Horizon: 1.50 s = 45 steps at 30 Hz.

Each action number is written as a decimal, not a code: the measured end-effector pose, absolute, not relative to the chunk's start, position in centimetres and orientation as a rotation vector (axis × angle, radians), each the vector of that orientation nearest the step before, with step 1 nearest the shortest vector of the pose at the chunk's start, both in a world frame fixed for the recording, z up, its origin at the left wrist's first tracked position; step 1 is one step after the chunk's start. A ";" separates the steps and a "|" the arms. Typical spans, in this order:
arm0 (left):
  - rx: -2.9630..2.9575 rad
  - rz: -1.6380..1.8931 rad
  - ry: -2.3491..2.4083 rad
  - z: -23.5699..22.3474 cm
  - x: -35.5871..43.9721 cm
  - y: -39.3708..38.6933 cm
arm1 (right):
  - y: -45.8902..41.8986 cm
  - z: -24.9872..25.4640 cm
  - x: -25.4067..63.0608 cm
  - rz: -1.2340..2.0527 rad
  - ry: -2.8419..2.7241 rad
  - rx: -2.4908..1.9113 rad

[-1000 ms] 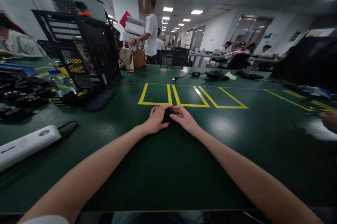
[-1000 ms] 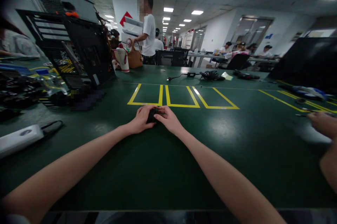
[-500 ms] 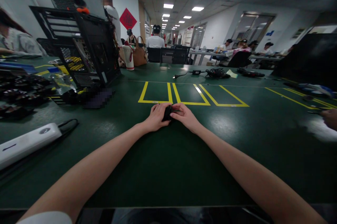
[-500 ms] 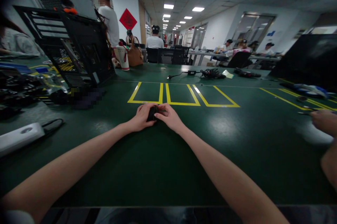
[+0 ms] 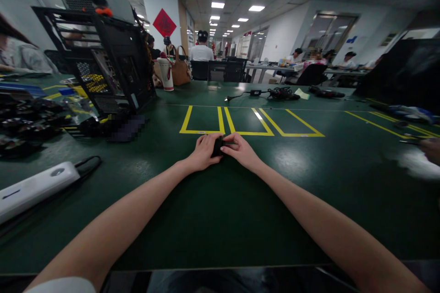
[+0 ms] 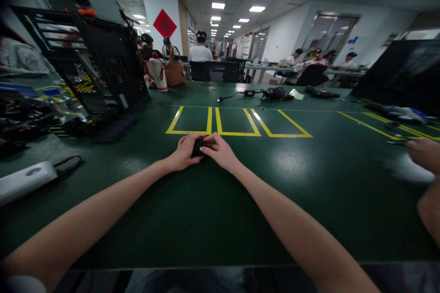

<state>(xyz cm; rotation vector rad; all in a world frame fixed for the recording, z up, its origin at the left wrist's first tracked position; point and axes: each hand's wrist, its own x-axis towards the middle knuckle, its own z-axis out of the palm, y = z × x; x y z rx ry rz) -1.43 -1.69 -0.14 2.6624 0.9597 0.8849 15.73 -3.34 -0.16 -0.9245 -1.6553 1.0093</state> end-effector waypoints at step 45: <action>2.662 0.912 0.964 -0.3 -1.5 -1.6 | -3.5 0.2 15.8 1.122 -1.649 -0.870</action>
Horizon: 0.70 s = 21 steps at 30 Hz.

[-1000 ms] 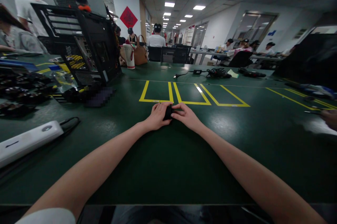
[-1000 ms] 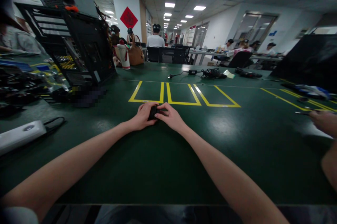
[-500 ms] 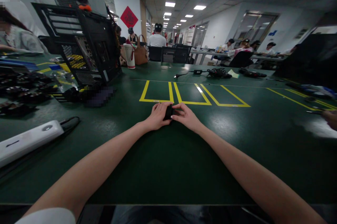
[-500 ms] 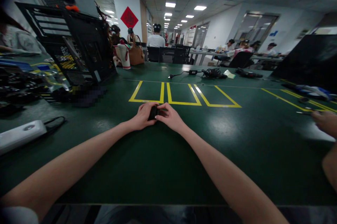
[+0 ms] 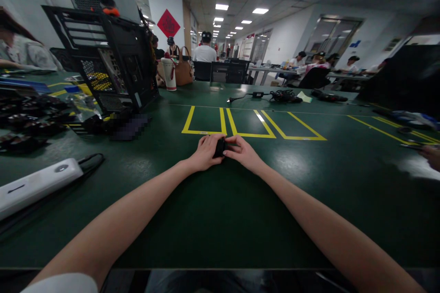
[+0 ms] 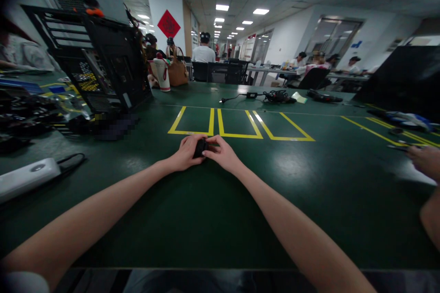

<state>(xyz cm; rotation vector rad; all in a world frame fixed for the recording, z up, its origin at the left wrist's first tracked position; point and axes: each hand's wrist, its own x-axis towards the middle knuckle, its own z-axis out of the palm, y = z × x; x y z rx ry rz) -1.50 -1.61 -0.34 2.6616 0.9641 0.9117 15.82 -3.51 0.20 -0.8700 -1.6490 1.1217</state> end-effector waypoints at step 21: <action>2.651 0.895 0.955 -0.1 -1.6 -1.8 | -3.7 0.4 15.6 0.998 -1.698 -0.931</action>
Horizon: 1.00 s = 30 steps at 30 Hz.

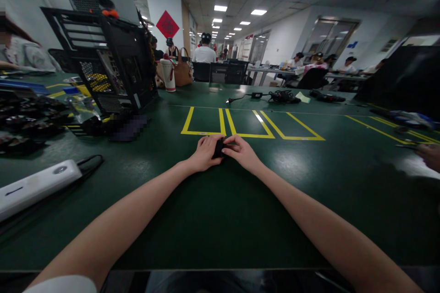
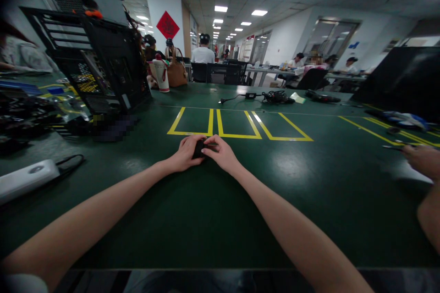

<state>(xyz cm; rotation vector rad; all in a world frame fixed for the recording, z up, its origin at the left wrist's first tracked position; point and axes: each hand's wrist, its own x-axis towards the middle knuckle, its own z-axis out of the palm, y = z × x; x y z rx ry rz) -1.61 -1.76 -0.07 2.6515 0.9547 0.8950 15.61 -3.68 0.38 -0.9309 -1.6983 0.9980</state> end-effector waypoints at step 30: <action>2.667 0.886 0.953 0.2 -1.5 -2.0 | -4.8 1.0 15.4 0.541 -1.973 -0.938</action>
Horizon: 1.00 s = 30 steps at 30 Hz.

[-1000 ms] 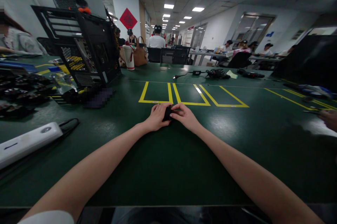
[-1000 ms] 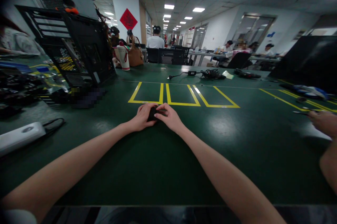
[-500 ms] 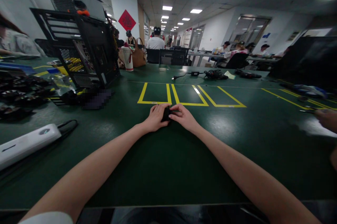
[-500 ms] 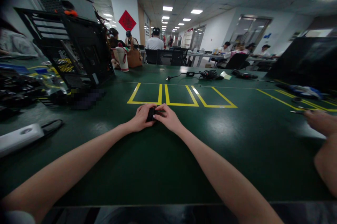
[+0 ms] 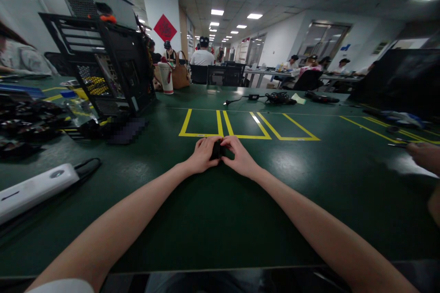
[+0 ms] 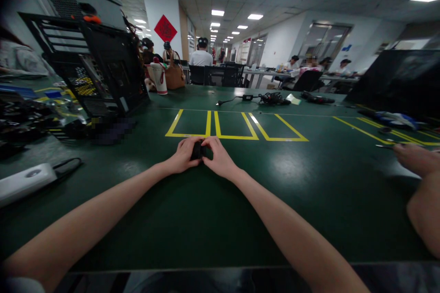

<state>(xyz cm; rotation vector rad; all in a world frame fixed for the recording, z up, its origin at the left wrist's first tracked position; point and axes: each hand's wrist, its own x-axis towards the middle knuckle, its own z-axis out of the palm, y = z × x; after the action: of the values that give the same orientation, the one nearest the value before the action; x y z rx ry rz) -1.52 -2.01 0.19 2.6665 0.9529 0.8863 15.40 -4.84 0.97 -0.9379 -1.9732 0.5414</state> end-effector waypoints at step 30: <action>2.272 0.614 1.072 1.7 -1.7 -2.8 | -5.8 1.2 17.5 0.688 -2.034 -1.300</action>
<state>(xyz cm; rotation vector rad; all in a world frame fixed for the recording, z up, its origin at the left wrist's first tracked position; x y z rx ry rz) -1.68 -2.80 1.68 2.2717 1.0719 0.6141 17.49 -5.81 1.17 -1.2996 -2.0344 0.6875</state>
